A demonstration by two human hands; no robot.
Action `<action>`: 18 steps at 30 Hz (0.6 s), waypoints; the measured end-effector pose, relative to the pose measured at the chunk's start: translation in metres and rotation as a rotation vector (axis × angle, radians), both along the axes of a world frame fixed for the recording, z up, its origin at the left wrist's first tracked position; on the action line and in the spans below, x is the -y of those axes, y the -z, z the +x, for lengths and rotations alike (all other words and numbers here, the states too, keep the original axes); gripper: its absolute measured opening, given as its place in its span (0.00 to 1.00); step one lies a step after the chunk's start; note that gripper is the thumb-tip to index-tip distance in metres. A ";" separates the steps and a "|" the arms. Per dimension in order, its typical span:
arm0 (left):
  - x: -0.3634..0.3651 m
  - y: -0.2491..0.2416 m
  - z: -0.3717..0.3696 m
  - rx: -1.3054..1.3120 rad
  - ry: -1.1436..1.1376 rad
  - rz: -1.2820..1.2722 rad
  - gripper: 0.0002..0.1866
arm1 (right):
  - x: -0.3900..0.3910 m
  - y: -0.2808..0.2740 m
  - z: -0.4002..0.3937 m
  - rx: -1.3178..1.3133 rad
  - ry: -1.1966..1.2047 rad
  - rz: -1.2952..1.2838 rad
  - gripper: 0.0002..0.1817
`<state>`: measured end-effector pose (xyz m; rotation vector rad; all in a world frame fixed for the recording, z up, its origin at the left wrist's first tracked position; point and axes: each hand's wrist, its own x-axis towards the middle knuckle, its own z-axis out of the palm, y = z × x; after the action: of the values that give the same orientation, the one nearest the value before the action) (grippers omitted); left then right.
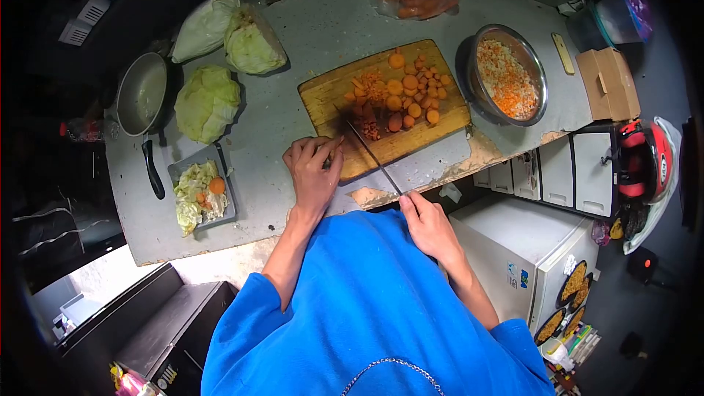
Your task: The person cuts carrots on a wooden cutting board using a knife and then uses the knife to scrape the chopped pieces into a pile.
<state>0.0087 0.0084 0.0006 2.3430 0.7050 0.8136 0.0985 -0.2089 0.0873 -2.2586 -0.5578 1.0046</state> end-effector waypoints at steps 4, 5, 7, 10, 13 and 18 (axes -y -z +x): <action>0.004 0.006 -0.002 -0.019 -0.025 0.013 0.11 | 0.003 0.005 -0.007 0.024 0.018 0.035 0.23; 0.004 0.006 -0.001 -0.018 -0.022 0.029 0.11 | 0.003 0.005 -0.007 0.024 0.019 0.033 0.23; 0.005 0.008 0.001 -0.012 -0.013 0.034 0.11 | 0.003 0.004 -0.008 0.032 0.024 0.036 0.22; 0.007 0.009 0.003 -0.003 -0.005 0.031 0.10 | 0.006 0.008 -0.007 0.036 0.022 0.041 0.22; 0.008 0.007 0.004 -0.008 -0.020 0.019 0.09 | 0.007 0.012 -0.008 0.038 0.010 0.018 0.21; 0.009 0.006 0.005 -0.023 -0.049 0.048 0.08 | 0.004 0.012 -0.010 0.032 0.015 0.034 0.21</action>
<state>0.0134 -0.0006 -0.0058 2.3897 0.7636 0.8350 0.0890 -0.2133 0.0752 -2.2497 -0.5660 0.9458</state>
